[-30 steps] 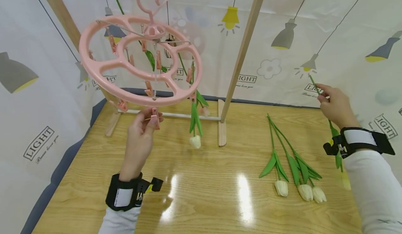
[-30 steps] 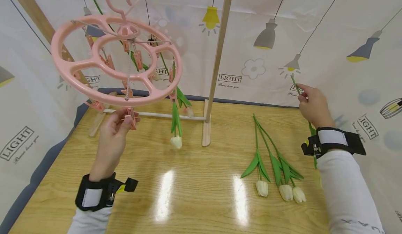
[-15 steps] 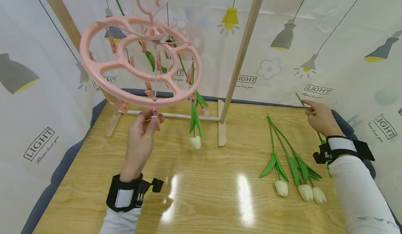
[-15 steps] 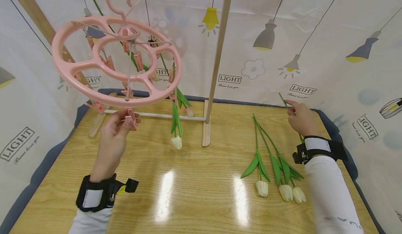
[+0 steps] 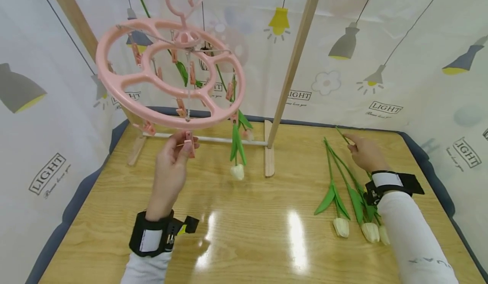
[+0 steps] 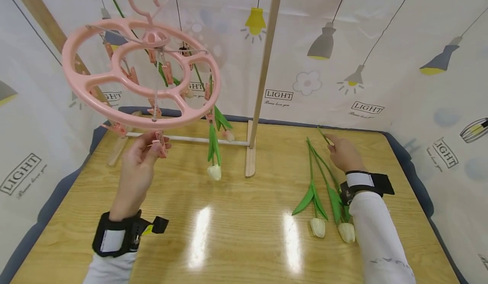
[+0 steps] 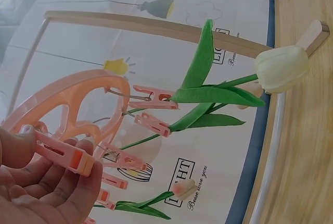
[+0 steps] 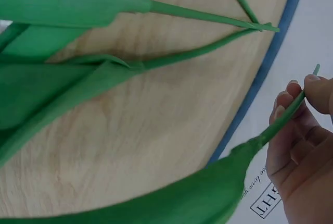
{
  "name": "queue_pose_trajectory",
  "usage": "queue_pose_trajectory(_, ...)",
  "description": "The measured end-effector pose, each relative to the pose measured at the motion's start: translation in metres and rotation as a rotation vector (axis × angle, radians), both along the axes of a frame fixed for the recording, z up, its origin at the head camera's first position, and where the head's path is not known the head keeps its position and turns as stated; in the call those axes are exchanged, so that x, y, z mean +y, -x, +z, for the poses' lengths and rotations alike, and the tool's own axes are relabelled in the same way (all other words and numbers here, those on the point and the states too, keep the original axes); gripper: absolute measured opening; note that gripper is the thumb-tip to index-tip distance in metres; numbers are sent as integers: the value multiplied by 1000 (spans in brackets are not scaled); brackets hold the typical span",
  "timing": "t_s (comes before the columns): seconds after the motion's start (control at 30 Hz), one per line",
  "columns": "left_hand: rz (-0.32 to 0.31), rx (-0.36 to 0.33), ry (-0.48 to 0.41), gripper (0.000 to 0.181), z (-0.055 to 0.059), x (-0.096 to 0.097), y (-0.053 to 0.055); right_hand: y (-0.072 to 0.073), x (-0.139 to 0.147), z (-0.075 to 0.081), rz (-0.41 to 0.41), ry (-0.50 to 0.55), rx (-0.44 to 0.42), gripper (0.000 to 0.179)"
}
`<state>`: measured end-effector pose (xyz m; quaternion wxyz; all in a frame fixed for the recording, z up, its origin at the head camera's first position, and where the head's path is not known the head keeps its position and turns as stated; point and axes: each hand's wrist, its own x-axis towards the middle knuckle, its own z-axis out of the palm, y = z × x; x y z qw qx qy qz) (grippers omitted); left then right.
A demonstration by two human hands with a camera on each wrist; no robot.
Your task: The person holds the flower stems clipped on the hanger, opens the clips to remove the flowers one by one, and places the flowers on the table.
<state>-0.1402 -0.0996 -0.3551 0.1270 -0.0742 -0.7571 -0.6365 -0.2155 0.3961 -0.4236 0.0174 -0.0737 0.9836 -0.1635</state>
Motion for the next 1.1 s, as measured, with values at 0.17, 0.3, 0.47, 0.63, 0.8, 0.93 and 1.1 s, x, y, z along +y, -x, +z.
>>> queue_pose_trajectory(0.17, 2, 0, 3, 33, 1, 1, 1, 2, -3, -10, 5, -28, 12, 42)
queue_pose_trajectory(0.3, 4, -7, 1, 33, 1, 0, 1, 3, -4, -15, -24, -50, 13, 43)
queue_pose_trajectory(0.47, 10, -25, -1, 32, 0, -1, -1, 1, -9, -21, -38, -68, -74, 55)
queue_pose_trajectory(0.63, 17, -9, 2, 31, -3, -1, -1, -3, -16, -26, -29, -78, -119, 58)
queue_pose_trajectory(0.8, 16, 2, 11, 31, -3, -1, -1, -6, -19, -32, -62, -89, -109, 57)
queue_pose_trajectory(0.93, 16, -1, 9, 31, -3, -1, -1, -5, -19, -37, -82, -79, -114, 59)
queue_pose_trajectory(1.1, 18, -5, 18, 32, -3, -1, -1, -5, -18, -43, -91, -87, -98, 57)
